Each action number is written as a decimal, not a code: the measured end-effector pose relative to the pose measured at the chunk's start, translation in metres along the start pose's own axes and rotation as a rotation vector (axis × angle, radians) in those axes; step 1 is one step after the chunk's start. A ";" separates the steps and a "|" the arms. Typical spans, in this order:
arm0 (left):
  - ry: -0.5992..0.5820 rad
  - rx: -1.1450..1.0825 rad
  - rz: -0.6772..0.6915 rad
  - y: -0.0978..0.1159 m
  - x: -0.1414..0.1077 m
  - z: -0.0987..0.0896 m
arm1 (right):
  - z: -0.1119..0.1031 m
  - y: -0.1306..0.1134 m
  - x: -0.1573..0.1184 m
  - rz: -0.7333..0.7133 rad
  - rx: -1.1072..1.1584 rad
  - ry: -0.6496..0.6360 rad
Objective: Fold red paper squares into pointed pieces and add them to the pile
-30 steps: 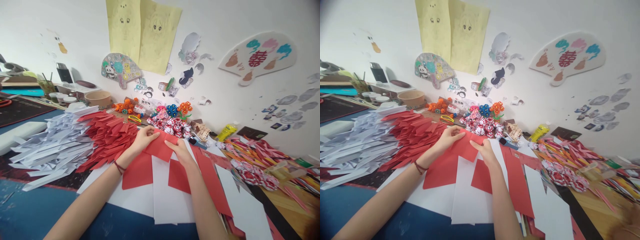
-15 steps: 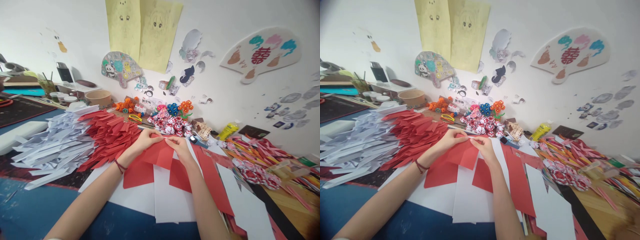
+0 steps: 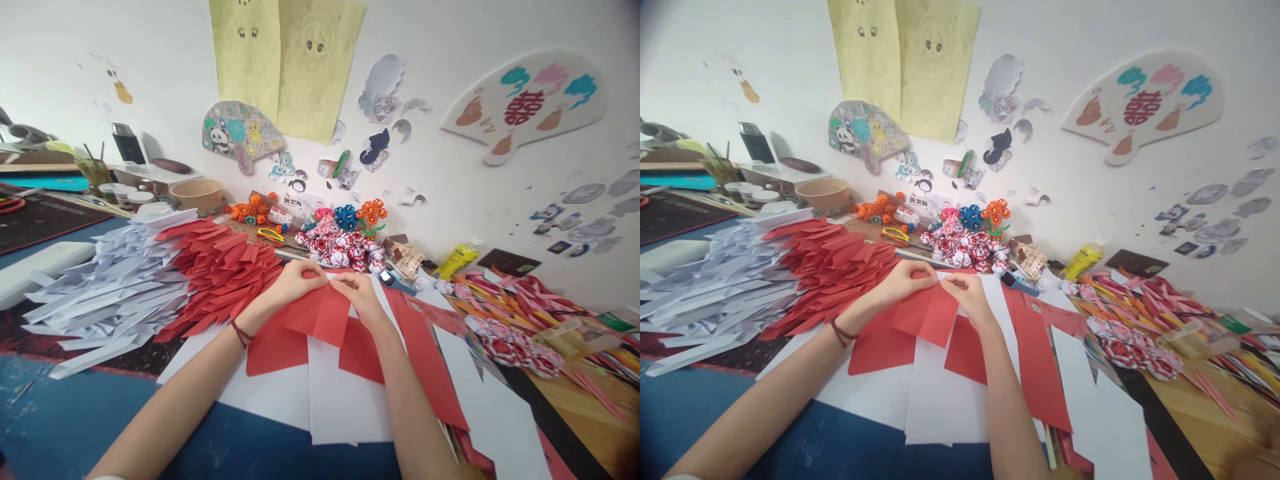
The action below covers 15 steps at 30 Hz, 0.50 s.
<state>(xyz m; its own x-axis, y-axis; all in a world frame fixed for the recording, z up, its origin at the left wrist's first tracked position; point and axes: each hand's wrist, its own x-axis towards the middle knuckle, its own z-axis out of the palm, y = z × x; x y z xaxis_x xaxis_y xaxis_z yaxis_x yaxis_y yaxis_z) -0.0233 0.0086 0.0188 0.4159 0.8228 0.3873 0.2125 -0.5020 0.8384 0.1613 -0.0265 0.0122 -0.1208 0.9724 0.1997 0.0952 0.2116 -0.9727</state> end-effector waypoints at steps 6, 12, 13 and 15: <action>0.017 0.098 0.021 -0.003 0.001 0.001 | -0.001 -0.003 -0.001 -0.001 0.001 -0.017; 0.025 0.113 0.039 0.002 -0.001 0.001 | 0.000 -0.003 -0.001 -0.005 0.004 -0.022; 0.024 0.117 0.042 0.003 -0.001 0.001 | 0.000 -0.003 -0.001 -0.006 -0.001 -0.014; 0.033 0.131 0.050 0.006 -0.002 0.002 | 0.001 -0.003 -0.001 -0.017 -0.016 0.014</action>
<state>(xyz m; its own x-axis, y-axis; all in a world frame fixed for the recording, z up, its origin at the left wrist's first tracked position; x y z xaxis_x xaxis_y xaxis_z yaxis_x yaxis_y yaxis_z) -0.0211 0.0028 0.0224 0.4001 0.8032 0.4414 0.3066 -0.5712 0.7614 0.1601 -0.0281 0.0148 -0.1092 0.9698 0.2179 0.1092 0.2296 -0.9671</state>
